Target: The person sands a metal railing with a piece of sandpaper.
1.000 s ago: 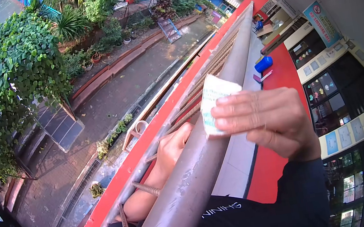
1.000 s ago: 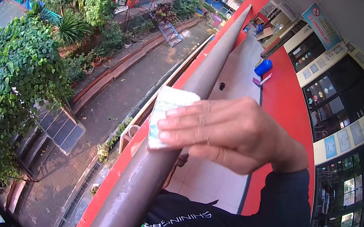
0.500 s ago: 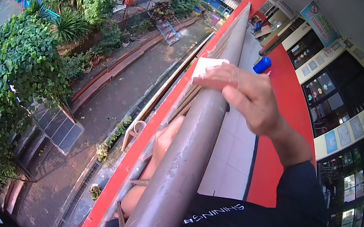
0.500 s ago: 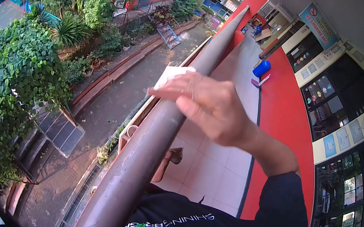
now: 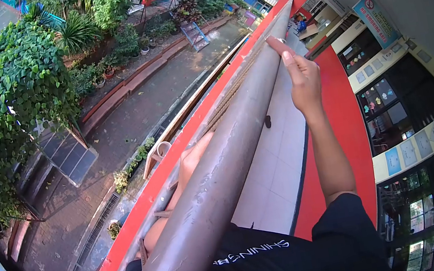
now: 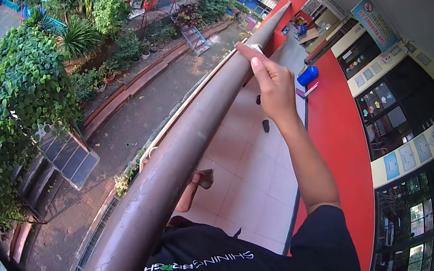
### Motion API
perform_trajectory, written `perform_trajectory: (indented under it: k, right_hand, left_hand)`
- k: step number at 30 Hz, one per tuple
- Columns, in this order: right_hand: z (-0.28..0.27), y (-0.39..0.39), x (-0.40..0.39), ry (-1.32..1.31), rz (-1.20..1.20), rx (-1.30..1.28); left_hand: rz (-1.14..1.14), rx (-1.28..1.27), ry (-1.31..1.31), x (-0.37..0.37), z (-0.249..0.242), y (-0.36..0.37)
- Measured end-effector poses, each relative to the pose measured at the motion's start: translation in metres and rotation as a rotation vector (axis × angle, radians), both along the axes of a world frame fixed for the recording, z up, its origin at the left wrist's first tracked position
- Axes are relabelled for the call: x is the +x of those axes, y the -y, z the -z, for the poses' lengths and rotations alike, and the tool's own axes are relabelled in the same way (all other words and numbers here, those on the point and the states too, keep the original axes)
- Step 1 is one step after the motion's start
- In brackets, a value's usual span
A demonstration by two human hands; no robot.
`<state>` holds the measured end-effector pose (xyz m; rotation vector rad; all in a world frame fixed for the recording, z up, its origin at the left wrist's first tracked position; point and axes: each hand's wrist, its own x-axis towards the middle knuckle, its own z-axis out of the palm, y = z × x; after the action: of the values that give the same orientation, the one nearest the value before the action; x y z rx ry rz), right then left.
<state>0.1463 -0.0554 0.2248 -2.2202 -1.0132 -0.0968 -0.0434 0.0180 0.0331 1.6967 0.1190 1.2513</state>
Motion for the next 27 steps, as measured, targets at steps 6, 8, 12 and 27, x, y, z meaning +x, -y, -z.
perform_trajectory:
  k: [6,8,12,27]
  right_hand:
    - [0.005,-0.006,-0.017,0.183,-0.494,0.132]
    - [-0.009,-0.007,0.012,0.036,-0.36,0.06]
    - [-0.02,-0.014,-0.052,0.158,-0.805,-0.12]
    - [-0.066,-0.047,-0.022,0.26,-0.431,-0.623]
  left_hand:
    - [0.312,-0.341,0.013,0.014,0.024,-0.002]
    - [0.02,-0.017,-0.006,-0.003,-0.006,-0.004]
    - [-0.055,0.156,0.092,0.003,0.006,-0.005]
    - [0.545,-0.66,0.178,0.004,-0.003,0.003]
